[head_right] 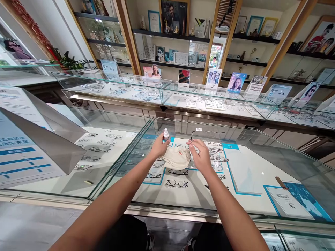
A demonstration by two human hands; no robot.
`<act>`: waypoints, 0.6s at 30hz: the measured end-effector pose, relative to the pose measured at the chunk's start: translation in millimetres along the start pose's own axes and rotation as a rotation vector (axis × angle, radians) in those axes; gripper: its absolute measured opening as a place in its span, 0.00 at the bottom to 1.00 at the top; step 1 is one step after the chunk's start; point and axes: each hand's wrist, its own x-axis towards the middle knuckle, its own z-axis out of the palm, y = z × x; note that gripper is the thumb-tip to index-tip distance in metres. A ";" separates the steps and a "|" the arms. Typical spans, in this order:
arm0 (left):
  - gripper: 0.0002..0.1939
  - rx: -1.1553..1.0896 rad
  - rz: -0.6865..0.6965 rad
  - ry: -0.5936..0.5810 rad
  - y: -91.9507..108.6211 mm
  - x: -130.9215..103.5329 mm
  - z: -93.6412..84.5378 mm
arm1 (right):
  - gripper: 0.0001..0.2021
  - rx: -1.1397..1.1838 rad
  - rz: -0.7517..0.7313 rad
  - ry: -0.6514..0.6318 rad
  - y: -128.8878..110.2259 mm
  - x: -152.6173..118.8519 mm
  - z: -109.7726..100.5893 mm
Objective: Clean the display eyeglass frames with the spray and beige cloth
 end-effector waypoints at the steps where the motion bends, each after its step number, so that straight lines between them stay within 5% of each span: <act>1: 0.09 0.004 0.003 0.007 1.6 -0.7 -0.6 | 0.13 0.004 -0.003 -0.004 -0.8 0.0 0.0; 6: 0.14 -0.356 0.088 -0.017 30.7 -11.2 -11.4 | 0.13 0.027 -0.021 0.054 -9.7 0.3 -1.7; 8: 0.18 -0.684 0.055 -0.166 45.9 -17.9 -19.3 | 0.13 0.032 -0.028 0.090 -14.0 0.5 -3.4; 11: 0.17 -1.043 -0.073 -0.544 62.3 -28.2 -31.6 | 0.13 0.030 -0.013 0.118 -18.2 0.5 -5.7; 13: 0.30 -1.154 -0.139 -0.764 67.2 -33.6 -37.5 | 0.13 0.021 -0.002 0.118 -19.3 0.2 -6.4; 18: 0.43 -1.258 -0.194 -0.959 68.9 -40.2 -41.8 | 0.14 0.009 -0.002 0.106 -20.7 -1.4 -6.6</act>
